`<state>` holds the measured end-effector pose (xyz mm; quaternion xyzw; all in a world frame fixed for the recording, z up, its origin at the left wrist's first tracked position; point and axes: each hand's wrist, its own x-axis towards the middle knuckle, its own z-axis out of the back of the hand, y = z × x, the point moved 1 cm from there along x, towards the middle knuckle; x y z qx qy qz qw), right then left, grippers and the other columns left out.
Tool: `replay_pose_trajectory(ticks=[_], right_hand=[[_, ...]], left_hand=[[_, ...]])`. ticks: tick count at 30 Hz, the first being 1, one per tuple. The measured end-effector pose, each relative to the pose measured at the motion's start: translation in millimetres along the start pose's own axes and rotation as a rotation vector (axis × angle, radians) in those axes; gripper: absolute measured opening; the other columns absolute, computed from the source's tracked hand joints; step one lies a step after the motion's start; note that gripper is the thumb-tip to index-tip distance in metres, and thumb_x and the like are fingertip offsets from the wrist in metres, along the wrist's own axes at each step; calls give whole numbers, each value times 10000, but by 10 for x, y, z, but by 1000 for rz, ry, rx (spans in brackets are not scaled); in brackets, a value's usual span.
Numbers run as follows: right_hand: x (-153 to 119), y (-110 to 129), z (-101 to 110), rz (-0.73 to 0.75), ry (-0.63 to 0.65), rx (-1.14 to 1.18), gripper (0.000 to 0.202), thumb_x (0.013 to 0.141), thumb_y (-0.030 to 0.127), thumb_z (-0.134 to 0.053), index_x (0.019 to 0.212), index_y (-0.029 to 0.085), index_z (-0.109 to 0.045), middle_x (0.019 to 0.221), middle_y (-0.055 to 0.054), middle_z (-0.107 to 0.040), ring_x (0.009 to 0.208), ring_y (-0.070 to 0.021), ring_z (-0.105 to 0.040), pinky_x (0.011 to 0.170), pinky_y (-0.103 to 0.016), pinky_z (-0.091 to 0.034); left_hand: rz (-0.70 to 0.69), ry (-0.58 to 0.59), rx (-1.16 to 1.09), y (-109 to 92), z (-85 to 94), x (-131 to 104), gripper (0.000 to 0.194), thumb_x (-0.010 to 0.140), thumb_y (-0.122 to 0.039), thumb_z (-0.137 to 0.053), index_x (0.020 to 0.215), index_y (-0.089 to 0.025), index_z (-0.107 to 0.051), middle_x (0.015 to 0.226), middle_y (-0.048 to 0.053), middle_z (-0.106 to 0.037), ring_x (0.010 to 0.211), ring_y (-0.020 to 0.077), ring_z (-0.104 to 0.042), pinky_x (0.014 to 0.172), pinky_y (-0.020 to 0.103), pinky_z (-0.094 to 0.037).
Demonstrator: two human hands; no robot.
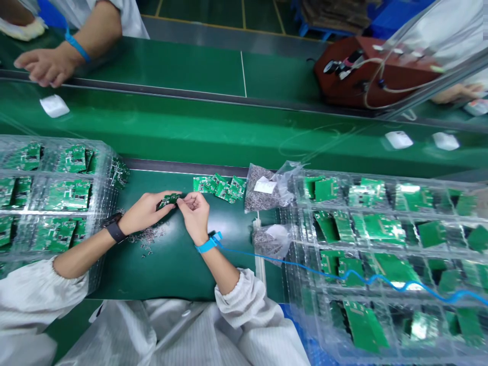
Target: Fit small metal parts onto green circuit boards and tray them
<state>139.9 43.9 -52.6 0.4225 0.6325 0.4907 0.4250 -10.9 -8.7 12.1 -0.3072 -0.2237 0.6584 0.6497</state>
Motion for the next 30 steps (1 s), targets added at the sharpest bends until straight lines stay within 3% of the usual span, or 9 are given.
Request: replay_pose_trajectory(ticks=[7,12,18,20,24,26,30], right_hand=[[-25,-24,30,-5,32,-17,291,771,396,-774,806,207,-556,715,48,-557,632,-108,-490,627,-245,-422],[-44,-42,35,9,49,-46,310,788,429,-768,791,209,-551,711,47,-549,619,-108,-485,612,-248,-425],[-92,45,-21,55,117,-22,288,830,392,-770,840,216,-542,777,37,-578,675,-120,-536,665,-253,-449],[-182,124,-54,91,223,-133,240,888,385,-724,858,218,-555,770,40,-565,678,-122,-526,662,-250,-436],[-465,270,-108,291,752,-606,152,978,313,-653,873,212,-610,786,15,-593,775,-153,-554,759,-278,-432],[-606,300,-113,398,951,-825,124,985,293,-657,898,206,-637,845,-11,-627,853,-176,-576,817,-302,-438],[-778,319,-131,461,1069,-1059,63,989,245,-645,962,189,-658,939,-54,-663,935,-207,-612,837,-321,-474]], left_hand=[[-100,45,50,73,-9,-17,440,1003,-312,-470,1407,-216,-614,1350,88,-695,1141,250,-714,1022,362,-524],[-156,77,99,126,0,-16,440,999,-314,-437,1384,-224,-628,1403,69,-662,1245,252,-663,1061,372,-509],[-102,-40,37,35,79,3,398,970,-260,-439,1295,-213,-665,1304,50,-723,1170,234,-692,997,341,-521],[-58,-117,-16,13,133,18,366,950,-232,-454,1241,-205,-675,1203,37,-759,1089,216,-714,955,317,-524],[46,-277,-72,8,226,35,262,919,-267,-534,1125,-192,-676,1062,26,-771,972,209,-719,905,304,-516],[84,-308,-62,-1,239,35,234,906,-319,-583,1089,-193,-660,1007,22,-761,905,206,-709,865,300,-511],[125,-255,-24,-37,204,29,281,890,-351,-631,1132,-208,-620,719,-38,-661,611,159,-608,699,278,-469]])
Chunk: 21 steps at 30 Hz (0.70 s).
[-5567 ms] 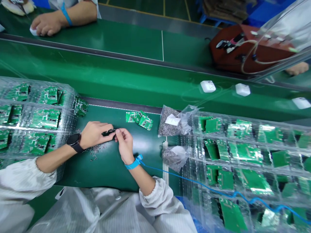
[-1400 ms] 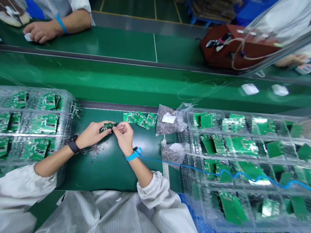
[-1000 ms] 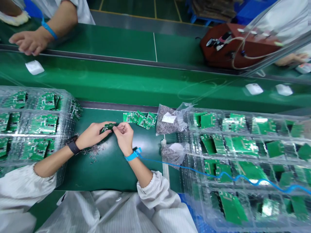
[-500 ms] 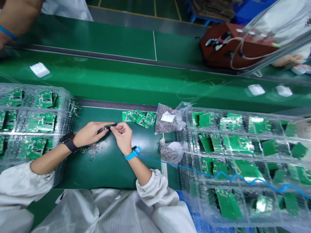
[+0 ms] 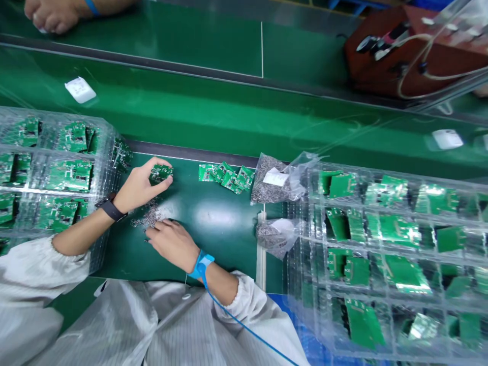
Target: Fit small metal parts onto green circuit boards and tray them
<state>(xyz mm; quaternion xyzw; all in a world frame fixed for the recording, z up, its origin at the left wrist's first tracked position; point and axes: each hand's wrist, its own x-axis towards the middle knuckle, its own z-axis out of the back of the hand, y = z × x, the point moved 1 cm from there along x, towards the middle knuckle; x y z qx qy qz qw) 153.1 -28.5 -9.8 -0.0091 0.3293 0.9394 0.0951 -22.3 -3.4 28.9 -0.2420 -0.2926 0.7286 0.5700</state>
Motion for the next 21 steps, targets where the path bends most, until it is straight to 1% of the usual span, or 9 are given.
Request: replay_pose_trajectory(ticks=[2,4,6,8,11,14,17,21], right_hand=[[7,51,-5,-7,24,-48,41,987,197,-624,975,179,-660,966,-69,-669,962,-218,-621,838,-324,-492],[29,89,7,-23,41,-78,61,975,155,-604,982,170,-663,980,-84,-671,979,-226,-626,828,-322,-503],[56,102,27,-47,62,-88,88,943,113,-598,976,160,-665,968,-94,-673,968,-228,-630,801,-312,-499],[77,77,50,-48,80,-36,114,895,77,-610,944,166,-663,917,-72,-672,887,-205,-628,746,-288,-473],[88,-25,88,-15,80,152,169,824,44,-632,893,197,-651,829,2,-640,734,-146,-576,670,-244,-408],[83,-137,131,-20,49,271,179,806,23,-626,843,198,-641,788,27,-594,698,-123,-531,668,-227,-377],[79,-176,170,-39,14,276,177,849,19,-603,808,190,-627,773,23,-559,712,-127,-519,694,-232,-375],[80,-132,179,-38,-7,250,165,892,37,-633,837,192,-639,797,12,-573,758,-143,-549,718,-247,-388]], left_hand=[[8,25,20,-9,-19,-11,312,893,-354,-629,1173,-219,-605,607,-74,-569,488,137,-508,629,274,-424],[9,36,31,-7,-29,-18,322,898,-358,-618,1192,-226,-598,564,-91,-512,437,129,-446,600,276,-394],[0,40,34,4,-32,-22,319,903,-359,-608,1195,-231,-599,555,-94,-495,429,130,-435,593,279,-383],[-6,46,36,21,-34,-24,308,904,-355,-604,1190,-237,-606,543,-94,-484,427,135,-432,583,283,-371],[-2,64,29,45,-43,-27,266,910,-340,-594,1158,-249,-622,536,-92,-496,422,136,-424,562,283,-354],[3,67,26,53,-48,-26,228,915,-329,-587,1125,-252,-634,541,-88,-512,419,132,-415,548,282,-345],[3,51,27,53,-46,-21,215,915,-324,-585,1108,-247,-638,530,-87,-500,428,135,-420,557,284,-355],[-18,43,38,61,-50,-17,216,918,-316,-583,1111,-240,-646,626,-65,-597,454,131,-436,587,287,-372]])
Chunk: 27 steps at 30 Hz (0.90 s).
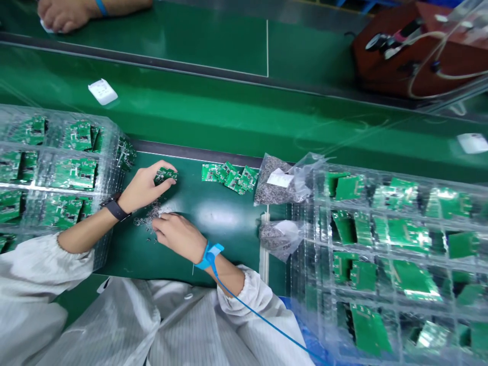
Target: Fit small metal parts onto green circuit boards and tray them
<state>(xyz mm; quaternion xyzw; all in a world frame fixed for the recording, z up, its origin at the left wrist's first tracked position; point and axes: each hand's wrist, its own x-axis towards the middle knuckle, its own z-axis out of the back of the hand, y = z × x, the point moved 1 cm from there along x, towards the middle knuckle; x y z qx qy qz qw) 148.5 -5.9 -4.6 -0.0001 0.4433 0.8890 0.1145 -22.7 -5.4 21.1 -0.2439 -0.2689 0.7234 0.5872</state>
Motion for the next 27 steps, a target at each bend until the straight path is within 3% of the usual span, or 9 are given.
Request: replay_pose_trajectory(ticks=[5,13,16,18,21,24,27], right_hand=[[-9,61,-96,40,54,-73,76,903,151,-741,929,199,-688,882,-23,-661,814,-175,-627,735,-280,-442],[-49,181,-273,64,48,-380,92,977,106,-590,958,147,-670,1003,-111,-662,991,-257,-638,850,-364,-538],[-59,169,-268,86,39,-362,90,1001,139,-571,968,137,-654,1004,-123,-661,1009,-261,-629,883,-376,-535],[-52,116,-221,89,22,-208,77,1009,166,-580,968,147,-642,969,-100,-671,973,-240,-639,859,-354,-531],[-24,-36,-114,34,-66,218,74,1014,194,-582,967,195,-640,865,-10,-678,822,-170,-648,771,-289,-517],[6,-251,-2,-100,-320,663,66,953,288,-669,966,223,-662,846,20,-690,784,-145,-655,741,-265,-519],[25,-458,81,-204,-554,937,207,833,350,-795,960,216,-701,838,1,-709,781,-149,-659,737,-271,-526]], left_hand=[[5,11,6,17,-18,-6,211,932,-328,-577,1114,-246,-645,760,-38,-686,462,127,-449,579,286,-363],[18,26,7,8,-15,-9,215,928,-326,-575,1113,-246,-649,652,-56,-627,493,150,-492,604,281,-386],[13,27,6,3,-8,-11,211,925,-314,-574,1108,-242,-650,714,-50,-665,521,147,-516,624,278,-399],[11,21,9,6,-5,-11,209,925,-313,-574,1106,-241,-650,736,-50,-678,515,140,-507,625,277,-399],[-5,2,4,12,-1,-10,203,923,-301,-577,1101,-236,-650,784,-45,-699,540,134,-527,650,275,-409],[-12,-1,-14,13,-1,-12,195,917,-283,-581,1092,-235,-650,899,-38,-732,561,120,-547,663,269,-418],[12,13,-23,1,-2,-16,188,910,-284,-590,1079,-234,-654,852,-47,-728,556,122,-551,649,267,-416]])
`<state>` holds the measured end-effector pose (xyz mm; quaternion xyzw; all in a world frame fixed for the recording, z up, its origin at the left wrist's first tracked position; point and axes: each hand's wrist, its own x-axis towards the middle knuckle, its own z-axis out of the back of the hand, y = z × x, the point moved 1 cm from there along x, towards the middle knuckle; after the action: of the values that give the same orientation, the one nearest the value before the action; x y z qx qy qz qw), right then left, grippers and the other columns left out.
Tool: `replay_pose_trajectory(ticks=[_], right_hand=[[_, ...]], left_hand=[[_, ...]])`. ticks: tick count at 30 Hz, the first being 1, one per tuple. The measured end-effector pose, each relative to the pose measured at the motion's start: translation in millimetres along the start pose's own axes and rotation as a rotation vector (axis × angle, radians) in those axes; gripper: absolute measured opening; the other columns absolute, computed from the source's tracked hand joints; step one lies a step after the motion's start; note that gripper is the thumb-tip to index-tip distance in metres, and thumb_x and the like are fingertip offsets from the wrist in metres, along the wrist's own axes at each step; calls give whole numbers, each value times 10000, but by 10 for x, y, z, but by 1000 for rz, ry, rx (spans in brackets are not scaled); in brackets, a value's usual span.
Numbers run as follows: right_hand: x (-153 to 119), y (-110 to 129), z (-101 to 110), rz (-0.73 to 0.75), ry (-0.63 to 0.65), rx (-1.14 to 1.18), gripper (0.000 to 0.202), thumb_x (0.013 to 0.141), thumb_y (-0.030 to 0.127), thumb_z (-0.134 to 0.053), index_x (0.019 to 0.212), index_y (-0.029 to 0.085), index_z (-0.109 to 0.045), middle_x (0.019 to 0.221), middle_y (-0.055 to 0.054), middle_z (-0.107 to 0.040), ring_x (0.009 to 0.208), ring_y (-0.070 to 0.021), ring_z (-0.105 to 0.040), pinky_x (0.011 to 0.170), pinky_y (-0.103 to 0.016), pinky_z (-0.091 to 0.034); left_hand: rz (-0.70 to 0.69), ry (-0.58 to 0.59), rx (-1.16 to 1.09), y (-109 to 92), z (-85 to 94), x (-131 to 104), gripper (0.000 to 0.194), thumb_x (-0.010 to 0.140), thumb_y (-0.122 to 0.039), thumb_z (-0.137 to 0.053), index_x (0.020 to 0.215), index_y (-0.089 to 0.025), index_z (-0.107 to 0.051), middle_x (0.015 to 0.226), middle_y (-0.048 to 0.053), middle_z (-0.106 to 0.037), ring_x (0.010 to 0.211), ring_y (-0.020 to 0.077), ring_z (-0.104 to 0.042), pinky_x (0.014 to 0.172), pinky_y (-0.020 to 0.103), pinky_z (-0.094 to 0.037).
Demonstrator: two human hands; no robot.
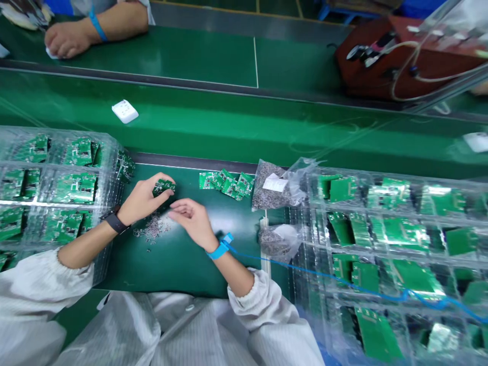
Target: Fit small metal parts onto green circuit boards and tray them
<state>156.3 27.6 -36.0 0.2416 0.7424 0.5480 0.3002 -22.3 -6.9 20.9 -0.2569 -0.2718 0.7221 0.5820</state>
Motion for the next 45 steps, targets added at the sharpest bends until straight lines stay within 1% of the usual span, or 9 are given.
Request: replay_pose_trajectory(ticks=[4,8,13,18,24,29,36,42,45], right_hand=[[104,-69,126,0,-184,136,222,771,381,-843,872,219,-731,742,11,-692,668,-130,-601,653,-263,-500],[129,-118,131,46,-250,190,204,758,363,-859,865,231,-746,787,6,-721,707,-138,-627,703,-278,-525],[126,-136,136,40,-228,219,199,722,320,-894,854,235,-772,815,9,-748,740,-136,-658,758,-276,-542],[129,-144,161,11,-190,213,211,707,331,-907,868,237,-806,846,-5,-777,768,-150,-683,782,-291,-551],[126,-161,166,-3,-215,189,231,788,426,-839,905,230,-811,841,-25,-777,770,-169,-679,804,-335,-554],[127,-121,145,-3,-226,217,248,733,369,-883,877,235,-732,788,11,-732,726,-149,-656,757,-307,-540],[126,-72,149,-29,-191,237,287,734,358,-866,856,236,-636,748,33,-696,698,-137,-632,736,-289,-512],[113,-28,154,-58,-149,217,352,725,379,-868,838,242,-564,749,39,-691,698,-138,-628,732,-290,-508],[110,-8,155,-61,-131,217,381,722,374,-873,806,242,-526,754,42,-689,696,-133,-625,728,-285,-507]], left_hand=[[-29,22,-19,-43,5,-10,175,910,-274,-585,1063,-230,-657,889,-39,-742,661,142,-628,698,268,-442],[-74,76,-32,-70,-9,-28,187,895,-298,-606,1064,-236,-659,979,-29,-757,746,155,-675,725,267,-462],[-156,123,90,-36,-72,-53,225,871,-332,-630,1072,-231,-643,959,-5,-754,795,192,-697,694,278,-450],[-185,123,261,-9,-108,-73,223,916,-417,-611,1046,-240,-652,897,1,-752,746,208,-693,603,282,-387],[-174,84,292,-6,-88,-62,238,943,-449,-597,1032,-238,-665,892,5,-759,754,211,-701,591,286,-373],[-198,110,332,3,-106,-65,199,942,-393,-590,1043,-243,-672,905,3,-765,763,211,-703,591,292,-364],[-254,129,317,-6,-118,-73,171,952,-358,-581,1053,-246,-661,918,-6,-761,787,194,-697,599,281,-343],[-317,150,384,-2,-113,-72,232,973,-397,-535,857,-231,-646,757,-1,-696,701,183,-647,570,291,-296],[-345,142,413,-6,-115,-72,258,980,-396,-505,838,-231,-644,721,3,-676,670,183,-627,587,300,-316]])
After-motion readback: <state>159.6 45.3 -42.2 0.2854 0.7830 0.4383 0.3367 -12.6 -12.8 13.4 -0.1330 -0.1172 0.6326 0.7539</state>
